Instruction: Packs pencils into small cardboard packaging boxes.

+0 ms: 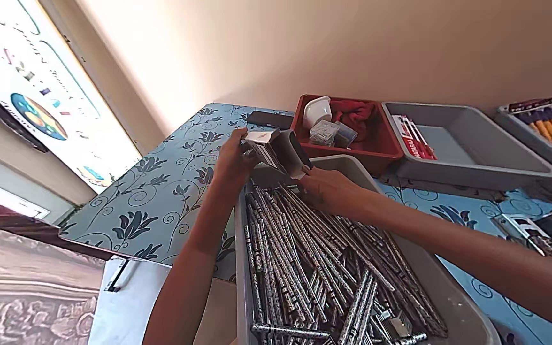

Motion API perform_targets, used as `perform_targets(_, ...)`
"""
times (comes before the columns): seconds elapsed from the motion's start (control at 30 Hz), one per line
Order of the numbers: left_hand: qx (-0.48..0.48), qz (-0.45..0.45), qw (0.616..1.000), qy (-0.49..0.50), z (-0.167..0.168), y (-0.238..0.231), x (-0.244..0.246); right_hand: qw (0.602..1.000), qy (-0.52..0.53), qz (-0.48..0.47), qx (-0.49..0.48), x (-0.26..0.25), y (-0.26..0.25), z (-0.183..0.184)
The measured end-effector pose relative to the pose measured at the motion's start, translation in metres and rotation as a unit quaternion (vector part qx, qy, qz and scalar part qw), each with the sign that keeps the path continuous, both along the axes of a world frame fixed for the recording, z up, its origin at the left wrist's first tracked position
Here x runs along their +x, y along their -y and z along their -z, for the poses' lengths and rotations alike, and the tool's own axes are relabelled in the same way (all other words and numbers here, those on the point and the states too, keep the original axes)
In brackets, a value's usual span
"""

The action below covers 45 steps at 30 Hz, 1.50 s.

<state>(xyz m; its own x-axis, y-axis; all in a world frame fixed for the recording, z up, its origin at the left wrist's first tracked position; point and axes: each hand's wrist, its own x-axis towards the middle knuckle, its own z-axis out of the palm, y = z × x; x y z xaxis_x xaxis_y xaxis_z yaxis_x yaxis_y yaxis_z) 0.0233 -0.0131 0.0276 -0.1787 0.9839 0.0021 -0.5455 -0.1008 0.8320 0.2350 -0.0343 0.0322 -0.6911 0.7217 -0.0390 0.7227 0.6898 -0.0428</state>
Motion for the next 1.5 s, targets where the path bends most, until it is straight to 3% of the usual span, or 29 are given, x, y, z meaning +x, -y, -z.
perform_targets(0.1, -0.007, 0.005, 1.0, -0.002, 0.0, -0.002, -0.001, 0.986, -0.151, -0.032, 0.056, 0.017, 0.01, -0.003)
perform_targets(0.2, -0.014, -0.003, 1.0, -0.003, -0.001, -0.001, -0.001, 0.966, -0.226, -0.056, 0.117, 0.027, 0.039, -0.023)
perform_targets(0.37, -0.015, 0.0, 1.0, -0.015, 0.0, -0.002, -0.001, 0.877, -0.323, -0.192, 0.3, 0.029, 0.101, -0.04)
perform_targets(0.5, 0.01, 0.01, 0.999, -0.042, 0.004, 0.002, -0.004, 0.824, -0.333, -0.246, 0.388, 0.007, 0.108, -0.055)
perform_targets(0.63, -0.003, 0.012, 1.0, 0.015, 0.007, -0.009, -0.006, 0.818, -0.304, -0.219, 0.436, -0.008, 0.096, -0.064)
perform_targets(0.73, 0.029, 0.026, 0.999, 0.024, 0.008, -0.002, -0.006, 0.841, -0.277, -0.177, 0.43, -0.01, 0.086, -0.059)
perform_targets(0.9, -0.003, -0.005, 1.0, -0.03, -0.001, 0.004, 0.0, 0.861, -0.271, -0.166, 0.398, -0.01, 0.078, -0.054)
perform_targets(1.1, -0.007, -0.014, 1.0, -0.017, -0.001, 0.006, 0.002, 0.934, -0.181, -0.116, 0.286, -0.007, 0.082, -0.073)
perform_targets(1.2, 0.039, 0.01, 0.996, -0.076, 0.003, 0.032, 0.005, 0.96, -0.133, -0.104, 0.222, -0.007, 0.081, -0.079)
perform_targets(1.27, 0.0, -0.013, 0.999, -0.053, 0.0, 0.013, 0.003, 0.972, -0.118, -0.1, 0.176, -0.006, 0.082, -0.087)
perform_targets(1.37, -0.021, -0.021, 0.999, -0.023, -0.002, 0.002, 0.002, 0.962, -0.194, -0.13, 0.143, 0.003, 0.081, -0.094)
perform_targets(1.5, -0.019, -0.026, 0.999, -0.001, -0.003, 0.003, 0.002, 0.895, -0.401, -0.148, 0.125, 0.015, 0.069, -0.086)
